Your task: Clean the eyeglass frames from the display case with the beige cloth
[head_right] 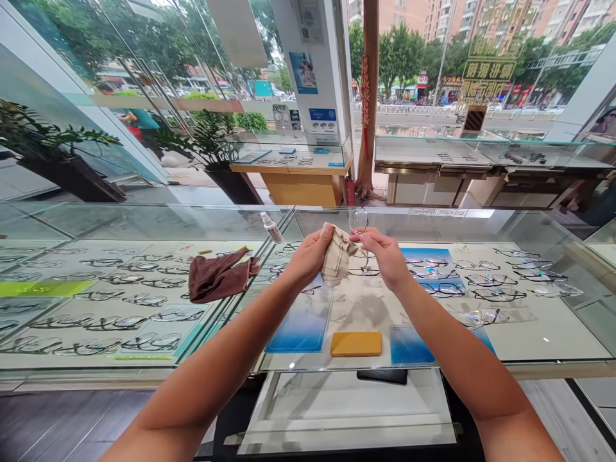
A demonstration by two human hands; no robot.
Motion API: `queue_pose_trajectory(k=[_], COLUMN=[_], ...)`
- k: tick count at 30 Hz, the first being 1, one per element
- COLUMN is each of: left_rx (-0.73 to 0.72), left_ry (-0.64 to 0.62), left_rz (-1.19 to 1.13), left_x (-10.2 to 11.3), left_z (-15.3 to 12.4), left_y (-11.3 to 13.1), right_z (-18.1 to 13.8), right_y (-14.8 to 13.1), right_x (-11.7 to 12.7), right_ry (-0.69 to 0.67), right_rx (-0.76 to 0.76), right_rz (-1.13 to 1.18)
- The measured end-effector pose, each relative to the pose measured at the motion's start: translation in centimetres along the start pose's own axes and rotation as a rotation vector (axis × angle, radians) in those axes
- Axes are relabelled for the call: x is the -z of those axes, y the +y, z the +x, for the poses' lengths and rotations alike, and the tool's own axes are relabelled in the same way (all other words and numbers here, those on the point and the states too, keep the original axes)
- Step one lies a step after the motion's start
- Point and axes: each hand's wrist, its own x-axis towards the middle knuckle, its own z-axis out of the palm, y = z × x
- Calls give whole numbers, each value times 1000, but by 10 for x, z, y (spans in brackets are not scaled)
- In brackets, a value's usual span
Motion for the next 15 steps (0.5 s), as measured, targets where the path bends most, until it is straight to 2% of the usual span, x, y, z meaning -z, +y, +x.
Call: queue_pose_trajectory(k=[10,15], left_rx=[15,58], left_ry=[47,-8], left_rz=[24,14], left_x=[1,3], left_z=[-1,-3], left_y=[5,10], right_z=[-4,-4], right_y=[-2,-1], right_x=[-2,-2], right_ry=[-143,-127], right_rx=[-12,-24], right_rz=[-122,-136])
